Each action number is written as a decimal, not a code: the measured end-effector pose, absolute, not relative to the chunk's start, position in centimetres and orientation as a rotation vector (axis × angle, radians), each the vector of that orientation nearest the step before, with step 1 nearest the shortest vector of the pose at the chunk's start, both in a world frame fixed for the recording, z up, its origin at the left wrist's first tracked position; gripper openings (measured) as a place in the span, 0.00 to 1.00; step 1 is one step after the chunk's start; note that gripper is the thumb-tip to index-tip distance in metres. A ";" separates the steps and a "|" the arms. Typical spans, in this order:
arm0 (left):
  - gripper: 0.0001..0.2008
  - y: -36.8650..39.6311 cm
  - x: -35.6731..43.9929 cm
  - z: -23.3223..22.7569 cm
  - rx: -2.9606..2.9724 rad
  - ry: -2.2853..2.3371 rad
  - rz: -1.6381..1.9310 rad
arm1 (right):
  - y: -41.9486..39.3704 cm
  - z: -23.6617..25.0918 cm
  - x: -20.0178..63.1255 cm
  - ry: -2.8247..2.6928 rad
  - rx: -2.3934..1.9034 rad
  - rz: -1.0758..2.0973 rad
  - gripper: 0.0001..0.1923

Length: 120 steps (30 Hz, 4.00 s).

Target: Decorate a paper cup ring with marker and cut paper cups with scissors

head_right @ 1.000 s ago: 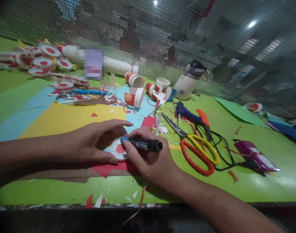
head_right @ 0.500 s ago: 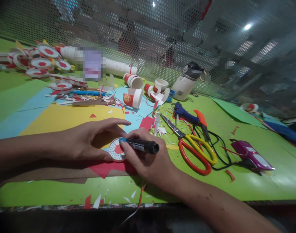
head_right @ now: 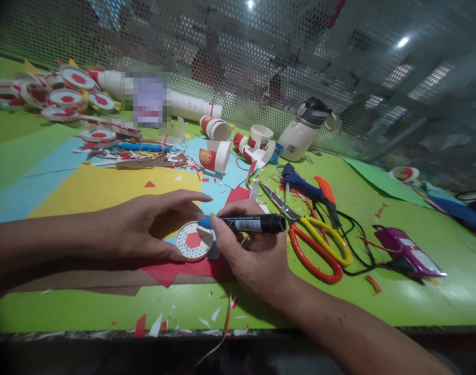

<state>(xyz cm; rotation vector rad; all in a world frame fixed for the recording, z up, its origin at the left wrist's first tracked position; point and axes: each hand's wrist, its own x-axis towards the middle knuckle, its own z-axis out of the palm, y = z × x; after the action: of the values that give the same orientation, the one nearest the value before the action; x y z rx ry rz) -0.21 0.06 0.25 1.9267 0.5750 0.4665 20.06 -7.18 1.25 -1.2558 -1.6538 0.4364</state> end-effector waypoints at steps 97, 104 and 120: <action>0.39 -0.1 -0.2 0.5 2.061 0.653 0.476 | -7.1 1.3 19.7 -1.555 -1.260 0.317 0.05; 0.38 0.0 -0.2 0.4 2.086 0.636 0.501 | -7.0 1.5 20.0 -1.702 -1.216 0.345 0.02; 0.37 0.1 -0.3 0.5 2.138 0.647 0.485 | -7.4 1.3 20.0 -1.669 -1.174 0.700 0.02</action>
<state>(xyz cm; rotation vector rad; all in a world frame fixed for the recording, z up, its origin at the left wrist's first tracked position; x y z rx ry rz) -0.34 0.11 0.53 2.1376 0.6470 0.4853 20.03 -7.36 1.26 -1.1739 -1.6689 0.7004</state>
